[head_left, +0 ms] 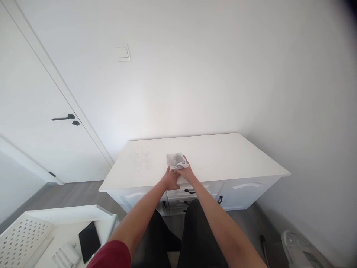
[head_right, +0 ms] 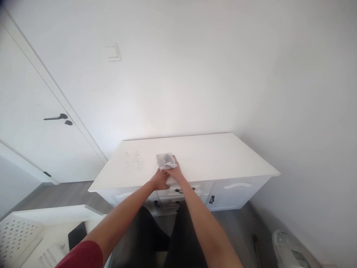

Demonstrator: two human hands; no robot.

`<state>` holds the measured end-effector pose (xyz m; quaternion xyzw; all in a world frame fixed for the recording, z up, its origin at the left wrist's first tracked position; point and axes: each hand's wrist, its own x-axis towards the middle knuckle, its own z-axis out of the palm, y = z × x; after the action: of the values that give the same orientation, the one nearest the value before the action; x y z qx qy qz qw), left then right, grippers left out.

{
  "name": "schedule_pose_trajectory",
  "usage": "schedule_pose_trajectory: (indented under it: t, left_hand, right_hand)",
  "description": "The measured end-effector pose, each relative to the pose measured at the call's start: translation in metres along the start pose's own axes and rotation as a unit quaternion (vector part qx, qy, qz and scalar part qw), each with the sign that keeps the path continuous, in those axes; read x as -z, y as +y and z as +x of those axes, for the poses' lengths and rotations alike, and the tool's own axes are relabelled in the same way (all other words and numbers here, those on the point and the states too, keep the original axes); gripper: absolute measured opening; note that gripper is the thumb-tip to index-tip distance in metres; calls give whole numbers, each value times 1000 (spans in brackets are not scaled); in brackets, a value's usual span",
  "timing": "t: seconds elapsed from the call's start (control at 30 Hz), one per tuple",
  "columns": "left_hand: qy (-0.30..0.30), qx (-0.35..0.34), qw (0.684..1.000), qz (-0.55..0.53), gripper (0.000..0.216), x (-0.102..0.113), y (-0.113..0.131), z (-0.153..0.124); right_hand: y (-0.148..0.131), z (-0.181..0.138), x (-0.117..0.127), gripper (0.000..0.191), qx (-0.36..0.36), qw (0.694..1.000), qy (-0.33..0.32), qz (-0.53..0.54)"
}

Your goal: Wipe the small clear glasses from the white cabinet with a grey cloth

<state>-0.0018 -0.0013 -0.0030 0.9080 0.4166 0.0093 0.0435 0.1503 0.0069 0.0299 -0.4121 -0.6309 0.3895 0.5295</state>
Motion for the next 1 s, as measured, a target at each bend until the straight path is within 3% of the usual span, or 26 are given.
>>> schedule_pose_trajectory:
  t: [0.1, 0.17, 0.3, 0.4, 0.63, 0.87, 1.0]
  left_hand:
    - [-11, 7, 1000, 2, 102, 1, 1, 0]
    - [-10, 9, 1000, 2, 103, 2, 2, 0]
    - [-10, 4, 1000, 3, 107, 2, 2, -1]
    - [-18, 3, 1000, 2, 110, 1, 0, 0]
    - [-22, 11, 1000, 2, 113, -3, -2, 1]
    - [-14, 9, 1000, -13, 118, -4, -2, 0]
    - [-18, 14, 999, -27, 116, -4, -2, -1]
  right_hand:
    - [-19, 5, 8, 57, 55, 998, -20, -35]
    - [-31, 14, 8, 48, 65, 986, -39, -148]
    - [-50, 36, -5, 25, 25, 904, -107, -414]
    - [-58, 50, -18, 21, 3, 858, -159, -489]
    - [-59, 81, -25, 14, -60, 858, -216, -463]
    - [-54, 106, -14, 20, -164, 886, -261, -347]
    - [-52, 102, -1, 25, -173, 919, -268, -233]
